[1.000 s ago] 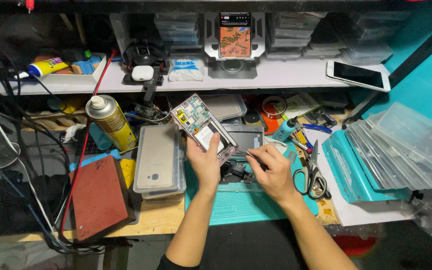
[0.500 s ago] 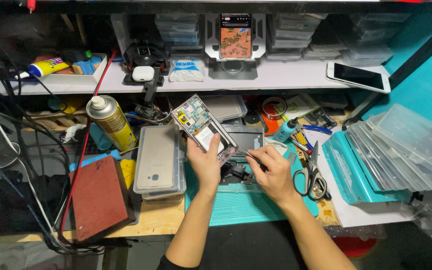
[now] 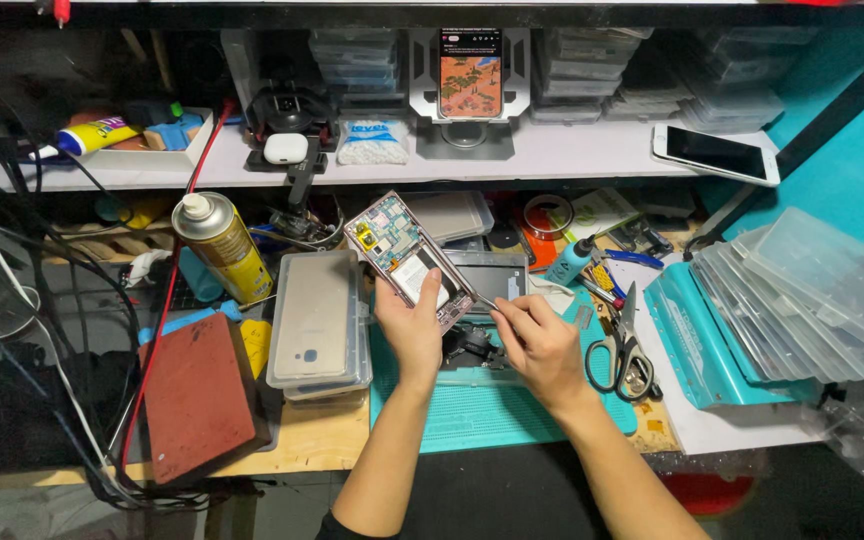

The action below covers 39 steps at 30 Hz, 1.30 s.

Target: The person repairs a smartphone at a workbench. They hold the opened phone with its back cover removed and use a small hand tool to pry, unscrew, and detach internal components such as the battery and mid-frame parts, placing removed parts on the repair mat. Near the end they set the phone housing down and work on a separate component on the mat.

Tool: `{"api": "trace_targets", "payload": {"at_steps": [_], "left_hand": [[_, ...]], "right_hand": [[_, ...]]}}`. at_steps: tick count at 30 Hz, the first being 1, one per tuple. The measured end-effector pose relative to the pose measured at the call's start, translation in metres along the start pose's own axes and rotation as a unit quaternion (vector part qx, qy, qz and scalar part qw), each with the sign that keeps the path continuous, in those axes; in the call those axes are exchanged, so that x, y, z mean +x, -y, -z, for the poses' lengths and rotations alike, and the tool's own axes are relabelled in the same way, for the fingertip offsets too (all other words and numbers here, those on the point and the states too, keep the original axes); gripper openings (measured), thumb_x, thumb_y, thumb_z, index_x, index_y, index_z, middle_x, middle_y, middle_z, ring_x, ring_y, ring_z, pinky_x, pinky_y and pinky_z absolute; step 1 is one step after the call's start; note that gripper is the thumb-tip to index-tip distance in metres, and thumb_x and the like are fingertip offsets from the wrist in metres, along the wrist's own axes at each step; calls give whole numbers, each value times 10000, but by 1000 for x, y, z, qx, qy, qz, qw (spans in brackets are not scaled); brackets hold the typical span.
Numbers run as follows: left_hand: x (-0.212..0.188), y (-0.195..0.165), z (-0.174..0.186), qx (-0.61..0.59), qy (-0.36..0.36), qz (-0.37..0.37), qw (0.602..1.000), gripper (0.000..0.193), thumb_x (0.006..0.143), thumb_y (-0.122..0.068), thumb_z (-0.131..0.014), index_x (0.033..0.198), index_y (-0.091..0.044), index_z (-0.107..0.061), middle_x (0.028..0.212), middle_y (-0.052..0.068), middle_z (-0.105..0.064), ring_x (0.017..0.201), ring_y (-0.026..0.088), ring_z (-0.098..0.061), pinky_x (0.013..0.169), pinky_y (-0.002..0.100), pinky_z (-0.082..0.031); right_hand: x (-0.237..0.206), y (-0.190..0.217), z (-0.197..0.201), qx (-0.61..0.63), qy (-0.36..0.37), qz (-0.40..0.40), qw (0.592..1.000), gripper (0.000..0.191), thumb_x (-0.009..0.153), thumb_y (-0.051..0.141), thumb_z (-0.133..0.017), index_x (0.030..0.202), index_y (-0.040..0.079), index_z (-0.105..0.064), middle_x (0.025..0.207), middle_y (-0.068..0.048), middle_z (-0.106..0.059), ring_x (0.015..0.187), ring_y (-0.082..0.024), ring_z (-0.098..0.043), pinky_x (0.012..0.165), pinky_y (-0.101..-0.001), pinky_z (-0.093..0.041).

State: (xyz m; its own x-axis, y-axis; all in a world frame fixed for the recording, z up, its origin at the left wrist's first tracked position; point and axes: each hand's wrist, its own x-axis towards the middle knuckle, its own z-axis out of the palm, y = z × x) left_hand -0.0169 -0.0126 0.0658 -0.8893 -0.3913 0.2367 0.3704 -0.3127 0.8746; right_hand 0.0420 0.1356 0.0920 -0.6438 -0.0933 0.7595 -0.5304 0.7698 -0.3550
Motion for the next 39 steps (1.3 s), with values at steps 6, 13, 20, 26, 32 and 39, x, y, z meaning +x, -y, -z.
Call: {"api": "trace_targets", "payload": {"at_steps": [6,13,20,26,32,39], "left_hand": [[0,1,-1,-3,8,-5,1000,296,929,-31,-728,1192,10,-597,1083,82,-726,948,120,-685,843,281,-568],[5,7,2,-22,21,-14,999,322,932,-10,-719,1226,8,-588,1123,83,-715,997,123,-678,891,276,-554],[23,3,26,-62,11,-16,998,347,956,23,-693,1275,13,-556,1182,86,-683,1044,131,-662,931,283,-541],[24,-1,35,-138,26,33,990,411,925,55,-686,1307,-6,-546,1209,88,-676,1075,153,-669,953,301,-539],[23,-6,40,-140,40,71,987,416,916,64,-689,1304,3,-553,1204,94,-684,1076,167,-674,965,312,-536],[15,5,25,-203,107,129,965,510,908,52,-624,1398,-19,-498,1284,109,-652,1168,203,-641,1025,346,-514]], "right_hand": [[-2,-2,0,8,-11,-26,1000,113,899,27,-755,1010,5,-746,884,-100,-686,665,-230,-671,590,-332,-522],[-4,-34,13,108,-18,-124,986,80,926,39,-704,956,-24,-742,869,-99,-714,768,-176,-684,697,-279,-519],[-13,-102,49,179,150,-330,915,171,915,139,-712,940,-19,-773,760,-40,-689,607,-126,-580,549,-298,-454],[-19,-111,34,188,348,-295,870,218,883,197,-740,905,-13,-793,739,-53,-717,666,-122,-604,600,-311,-491],[-9,-93,30,96,309,-238,916,221,868,216,-728,950,24,-801,765,-24,-728,678,-120,-653,638,-302,-517],[-16,-100,21,362,171,-342,850,259,993,175,-602,1197,17,-615,939,1,-704,780,-62,-639,701,-231,-528]]}}
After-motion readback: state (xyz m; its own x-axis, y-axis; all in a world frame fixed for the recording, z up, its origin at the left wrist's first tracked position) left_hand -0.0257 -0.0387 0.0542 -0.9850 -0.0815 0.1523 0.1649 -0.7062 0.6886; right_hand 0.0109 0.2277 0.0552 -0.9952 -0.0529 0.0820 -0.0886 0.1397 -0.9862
